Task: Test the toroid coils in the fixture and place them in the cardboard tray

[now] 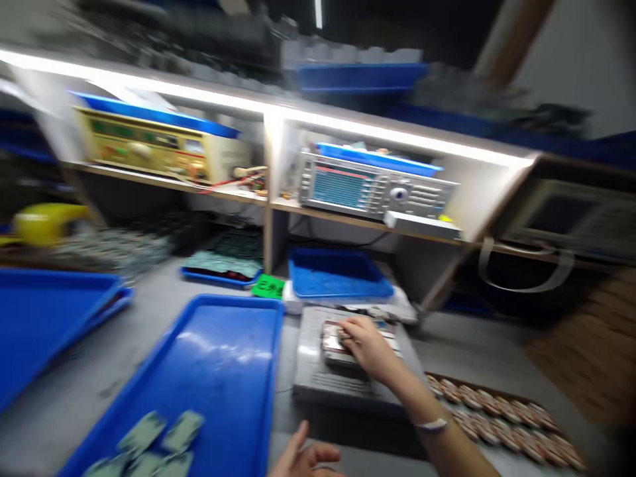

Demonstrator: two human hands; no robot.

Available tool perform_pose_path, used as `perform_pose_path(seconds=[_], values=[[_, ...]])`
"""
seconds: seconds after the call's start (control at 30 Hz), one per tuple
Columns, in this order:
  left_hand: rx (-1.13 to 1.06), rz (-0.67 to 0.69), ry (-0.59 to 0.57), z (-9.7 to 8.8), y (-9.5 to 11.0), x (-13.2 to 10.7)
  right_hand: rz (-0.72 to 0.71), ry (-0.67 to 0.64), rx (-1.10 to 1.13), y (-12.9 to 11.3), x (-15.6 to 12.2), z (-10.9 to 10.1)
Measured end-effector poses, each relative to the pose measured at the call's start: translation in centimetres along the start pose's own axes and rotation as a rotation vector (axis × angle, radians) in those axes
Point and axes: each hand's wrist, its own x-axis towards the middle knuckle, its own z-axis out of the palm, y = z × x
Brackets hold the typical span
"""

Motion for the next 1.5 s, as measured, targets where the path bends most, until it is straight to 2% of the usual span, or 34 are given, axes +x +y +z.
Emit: perform_pose_path(seconds=[0.17,0.3,0.4,0.53,0.6,0.67,0.83,1.0,1.2,1.5], values=[[0.035,0.163,0.166,-0.8,-0.5,0.2,-0.08,0.086,0.015,2.9,0.3,1.4],[0.075,0.241,0.19,-0.5,-0.5,0.1,-0.112,0.211,0.027,4.0,-1.0,1.2],[0.101,0.223,0.145,0.5,-0.7,-0.4,0.018,0.329,0.052,3.6,-3.9,-0.7],[0.049,0.101,0.059,3.3,-1.3,-1.6,0.185,0.386,0.051,2.3,-9.0,-4.3],[0.037,0.129,0.194,4.8,-1.4,-2.0,0.234,0.364,0.036,1.9,-11.3,-5.9],[0.035,0.053,0.201,5.9,-1.0,-1.9,0.293,0.349,0.02,2.2,-13.5,-7.1],[0.103,-0.045,0.338,7.1,-0.4,-0.3,0.422,0.331,0.023,4.2,-18.4,-8.6],[0.112,-0.085,0.369,7.3,-0.7,0.6,0.438,0.215,0.038,5.0,-21.0,-7.7],[0.128,-0.072,0.392,7.1,-0.4,1.0,0.438,0.067,0.085,5.2,-21.3,-5.3],[0.14,-0.079,0.41,7.1,-0.2,1.3,0.412,0.043,0.13,5.8,-21.7,-3.8]])
